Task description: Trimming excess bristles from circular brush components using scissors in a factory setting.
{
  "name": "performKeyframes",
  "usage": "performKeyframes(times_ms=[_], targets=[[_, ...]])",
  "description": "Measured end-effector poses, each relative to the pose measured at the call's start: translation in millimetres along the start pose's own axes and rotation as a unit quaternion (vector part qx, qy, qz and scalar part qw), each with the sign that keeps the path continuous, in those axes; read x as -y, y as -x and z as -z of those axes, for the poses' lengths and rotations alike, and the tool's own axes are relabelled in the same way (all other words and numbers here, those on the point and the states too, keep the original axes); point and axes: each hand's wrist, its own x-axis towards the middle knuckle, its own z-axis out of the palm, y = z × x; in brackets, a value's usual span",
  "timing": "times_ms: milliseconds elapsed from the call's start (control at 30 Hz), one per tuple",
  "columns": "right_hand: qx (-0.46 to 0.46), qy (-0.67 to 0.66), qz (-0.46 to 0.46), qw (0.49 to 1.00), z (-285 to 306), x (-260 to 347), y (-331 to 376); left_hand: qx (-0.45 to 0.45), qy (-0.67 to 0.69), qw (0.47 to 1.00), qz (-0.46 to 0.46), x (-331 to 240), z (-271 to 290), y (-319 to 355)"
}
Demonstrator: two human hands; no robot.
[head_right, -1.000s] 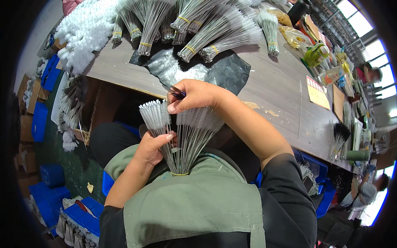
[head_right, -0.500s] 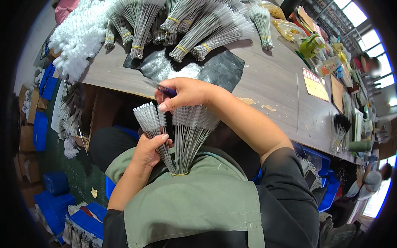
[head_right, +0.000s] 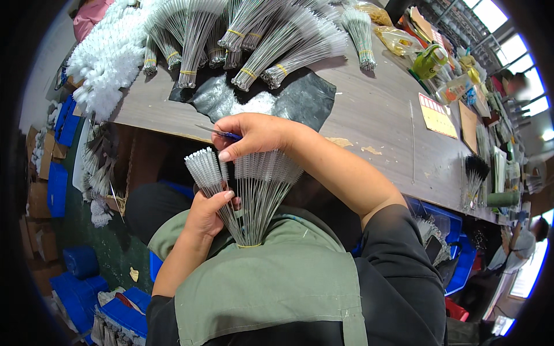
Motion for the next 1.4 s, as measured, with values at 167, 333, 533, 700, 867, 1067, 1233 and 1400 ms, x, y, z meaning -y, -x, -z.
performKeyframes(times_ms=[167,333,533,700,867,1067,1233,1400], targets=[[0.022,0.054,-0.026,0.998,7,-5,-1,0.008,0.006,1.0,-0.004,1,1,-1],[-0.008,0.109,-0.002,0.994,0,4,-2,0.036,-0.005,0.999,0.004,4,5,-5],[-0.01,0.027,0.009,1.0,-4,4,-1,0.064,0.018,0.998,0.006,3,11,-4],[0.021,0.061,0.028,0.998,2,0,-1,0.079,0.039,0.996,0.012,-1,7,-2],[0.004,-0.056,-0.027,0.998,-5,7,0,0.066,0.006,0.998,-0.001,2,14,-4],[0.078,0.094,-0.02,0.992,12,-4,-1,0.042,0.016,0.999,-0.014,2,10,-2],[0.014,0.052,0.014,0.998,-1,4,-1,0.02,-0.017,0.999,-0.03,1,6,0],[0.048,0.073,0.012,0.996,4,2,0,0.049,-0.014,0.998,-0.027,-1,7,2]])
